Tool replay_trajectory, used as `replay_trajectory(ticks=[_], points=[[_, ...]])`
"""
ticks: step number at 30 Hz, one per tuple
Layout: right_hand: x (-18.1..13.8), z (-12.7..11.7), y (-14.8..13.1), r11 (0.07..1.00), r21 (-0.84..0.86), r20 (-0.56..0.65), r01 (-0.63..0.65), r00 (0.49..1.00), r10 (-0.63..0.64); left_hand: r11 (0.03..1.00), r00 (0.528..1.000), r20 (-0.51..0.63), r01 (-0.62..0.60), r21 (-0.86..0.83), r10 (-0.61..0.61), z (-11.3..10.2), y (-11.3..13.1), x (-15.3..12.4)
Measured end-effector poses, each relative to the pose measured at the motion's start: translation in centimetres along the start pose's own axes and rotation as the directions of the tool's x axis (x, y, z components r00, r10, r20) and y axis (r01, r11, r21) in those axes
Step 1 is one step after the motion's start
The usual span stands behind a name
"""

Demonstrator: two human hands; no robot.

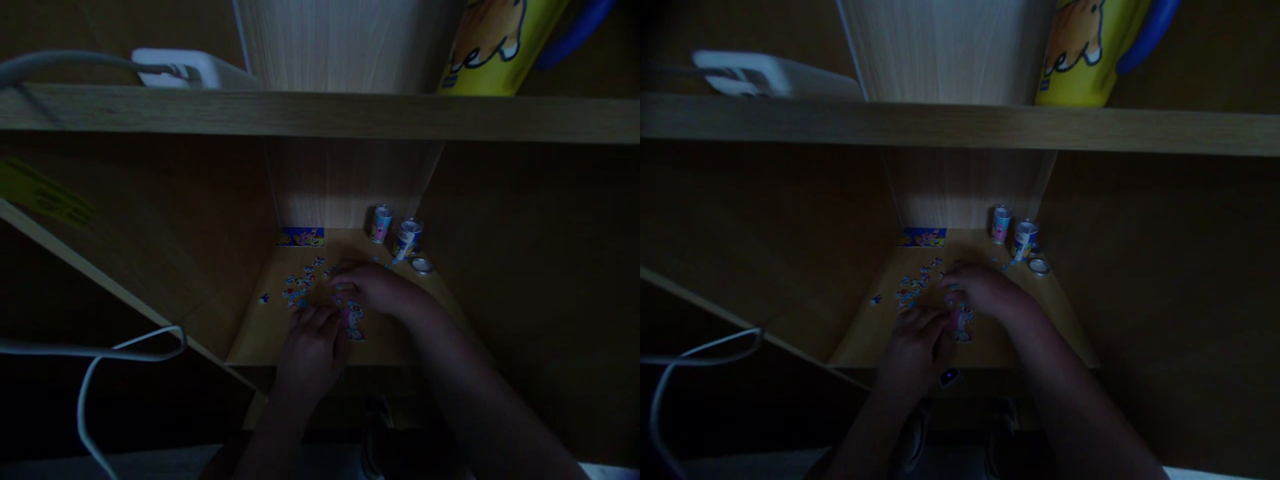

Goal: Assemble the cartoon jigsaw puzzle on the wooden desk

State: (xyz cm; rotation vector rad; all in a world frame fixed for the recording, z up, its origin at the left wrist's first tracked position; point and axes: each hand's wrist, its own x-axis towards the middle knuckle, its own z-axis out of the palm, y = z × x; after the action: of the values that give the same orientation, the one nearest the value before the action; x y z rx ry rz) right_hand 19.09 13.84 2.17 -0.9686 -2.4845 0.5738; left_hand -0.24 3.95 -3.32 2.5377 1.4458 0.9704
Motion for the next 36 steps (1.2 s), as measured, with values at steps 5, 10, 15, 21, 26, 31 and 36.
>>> replay_trajectory(ticks=[5, 10, 15, 21, 26, 31, 36], points=[[2.4, 0.6, 2.0, 0.999, 0.05, 0.176, 0.007, 0.984, -0.015, 0.999, 1.0, -0.01, 0.019, 0.031, -0.018, 0.1, 0.1, 0.0], [2.0, 1.6, 2.9, 0.993, 0.108, 0.136, -0.043, 0.99, 0.028, 0.999, 1.0, 0.013, 0.027, 0.019, -0.027, 0.3, 0.2, 0.1], [1.3, 2.0, 3.7, 0.993, 0.103, 0.105, -0.05, 0.994, 0.039, 0.999, 1.0, 0.006, 0.026, 0.032, -0.026, 0.5, 0.0, 0.1], [1.4, 2.1, 4.3, 0.996, 0.07, 0.07, -0.064, 0.996, 0.059, 0.999, 1.0, -0.008, 0.011, 0.045, -0.011, 0.5, 0.0, 0.0], [1.3, 1.5, 4.4, 0.993, 0.077, 0.124, -0.092, 0.989, 0.082, 0.999, 1.0, -0.003, 0.02, 0.045, -0.02, 0.5, -0.1, 0.0], [1.3, 1.4, 4.6, 0.991, 0.075, 0.107, -0.111, 0.989, 0.103, 0.999, 1.0, 0.016, 0.015, 0.038, -0.016, 0.4, -0.1, -0.1], [1.4, 1.5, 4.1, 0.975, 0.18, 0.092, -0.134, 0.989, 0.119, 0.999, 1.0, 0.027, 0.013, 0.031, -0.014, 0.3, 0.0, 0.1]])
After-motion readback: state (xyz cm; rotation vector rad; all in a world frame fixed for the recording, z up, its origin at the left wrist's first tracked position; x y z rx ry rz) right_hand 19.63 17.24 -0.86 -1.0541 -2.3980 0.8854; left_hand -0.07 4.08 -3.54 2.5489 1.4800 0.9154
